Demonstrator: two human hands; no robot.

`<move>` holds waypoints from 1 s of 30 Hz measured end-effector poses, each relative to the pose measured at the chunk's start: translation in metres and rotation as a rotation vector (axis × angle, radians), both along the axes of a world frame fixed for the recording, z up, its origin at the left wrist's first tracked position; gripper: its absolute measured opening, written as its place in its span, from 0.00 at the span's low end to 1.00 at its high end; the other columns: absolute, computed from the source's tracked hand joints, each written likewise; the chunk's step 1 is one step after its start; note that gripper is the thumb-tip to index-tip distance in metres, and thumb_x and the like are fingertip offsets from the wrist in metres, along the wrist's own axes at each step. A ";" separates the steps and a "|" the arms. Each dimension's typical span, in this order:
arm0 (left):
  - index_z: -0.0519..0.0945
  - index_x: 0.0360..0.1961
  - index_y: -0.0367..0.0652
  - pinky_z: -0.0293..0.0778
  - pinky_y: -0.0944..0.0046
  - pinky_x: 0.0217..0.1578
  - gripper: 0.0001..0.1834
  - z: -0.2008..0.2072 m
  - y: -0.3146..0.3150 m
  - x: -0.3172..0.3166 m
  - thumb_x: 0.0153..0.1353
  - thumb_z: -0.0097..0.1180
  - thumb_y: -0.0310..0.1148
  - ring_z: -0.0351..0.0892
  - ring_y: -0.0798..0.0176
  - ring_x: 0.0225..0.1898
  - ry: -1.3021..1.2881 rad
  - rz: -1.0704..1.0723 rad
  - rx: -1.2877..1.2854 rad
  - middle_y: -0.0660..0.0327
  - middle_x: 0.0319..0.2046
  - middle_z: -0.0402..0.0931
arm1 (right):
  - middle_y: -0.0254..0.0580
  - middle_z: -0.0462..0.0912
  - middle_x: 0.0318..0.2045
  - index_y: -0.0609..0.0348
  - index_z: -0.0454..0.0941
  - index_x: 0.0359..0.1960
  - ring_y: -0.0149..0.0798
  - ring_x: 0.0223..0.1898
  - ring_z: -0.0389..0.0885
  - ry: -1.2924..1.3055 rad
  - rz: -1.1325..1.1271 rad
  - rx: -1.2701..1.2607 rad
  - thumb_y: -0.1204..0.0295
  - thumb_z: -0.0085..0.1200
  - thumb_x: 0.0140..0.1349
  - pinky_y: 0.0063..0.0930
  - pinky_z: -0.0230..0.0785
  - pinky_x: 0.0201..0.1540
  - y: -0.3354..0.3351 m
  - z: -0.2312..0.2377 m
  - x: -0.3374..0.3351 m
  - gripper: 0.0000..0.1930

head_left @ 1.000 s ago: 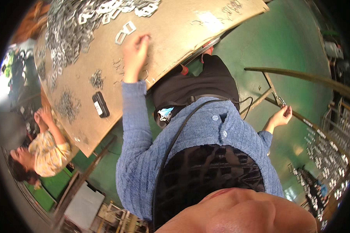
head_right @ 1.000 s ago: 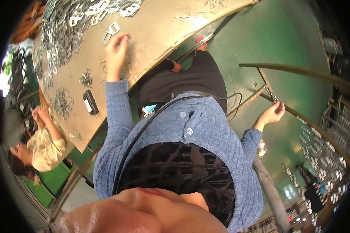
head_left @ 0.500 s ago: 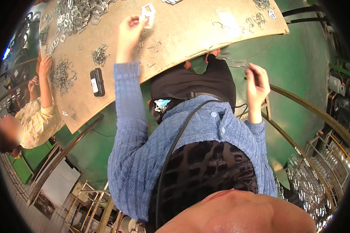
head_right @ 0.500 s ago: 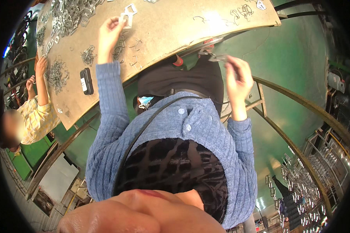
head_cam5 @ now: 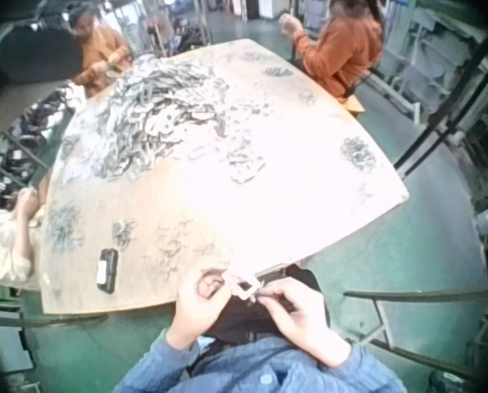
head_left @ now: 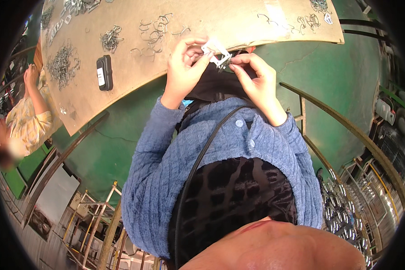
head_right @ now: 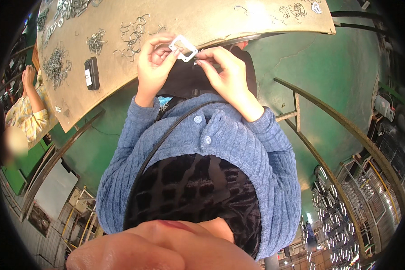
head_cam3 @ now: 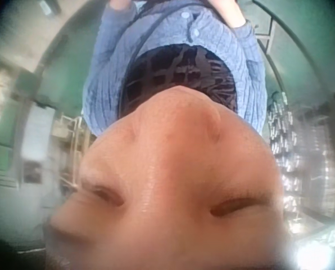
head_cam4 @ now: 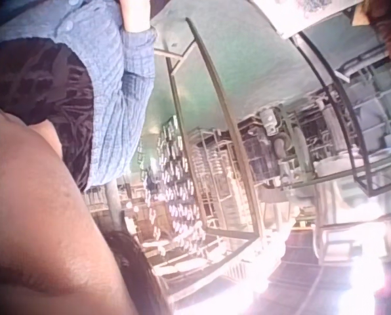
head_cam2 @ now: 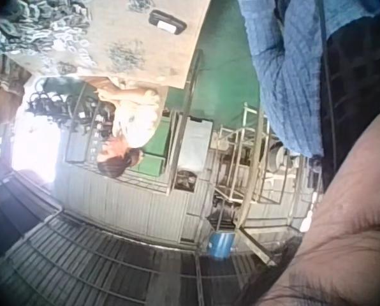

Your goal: The person picks up a small metal bracket and a wire hook from a table, joins them together by hand, and then hangs the assembled piece onto a chain rack.

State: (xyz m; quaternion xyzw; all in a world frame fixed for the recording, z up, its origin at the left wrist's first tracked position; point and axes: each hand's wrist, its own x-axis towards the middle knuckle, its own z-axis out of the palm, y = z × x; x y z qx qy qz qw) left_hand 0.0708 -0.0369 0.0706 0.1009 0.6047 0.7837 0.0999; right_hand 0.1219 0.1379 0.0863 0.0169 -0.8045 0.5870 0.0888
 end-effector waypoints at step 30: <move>0.80 0.32 0.36 0.70 0.64 0.26 0.06 0.011 -0.015 0.022 0.54 0.61 0.27 0.75 0.56 0.25 0.332 0.056 -0.534 0.55 0.26 0.76 | 0.39 0.81 0.30 0.66 0.76 0.41 0.28 0.32 0.80 -0.335 0.366 -0.108 0.78 0.63 0.52 0.21 0.74 0.38 0.004 0.005 -0.018 0.14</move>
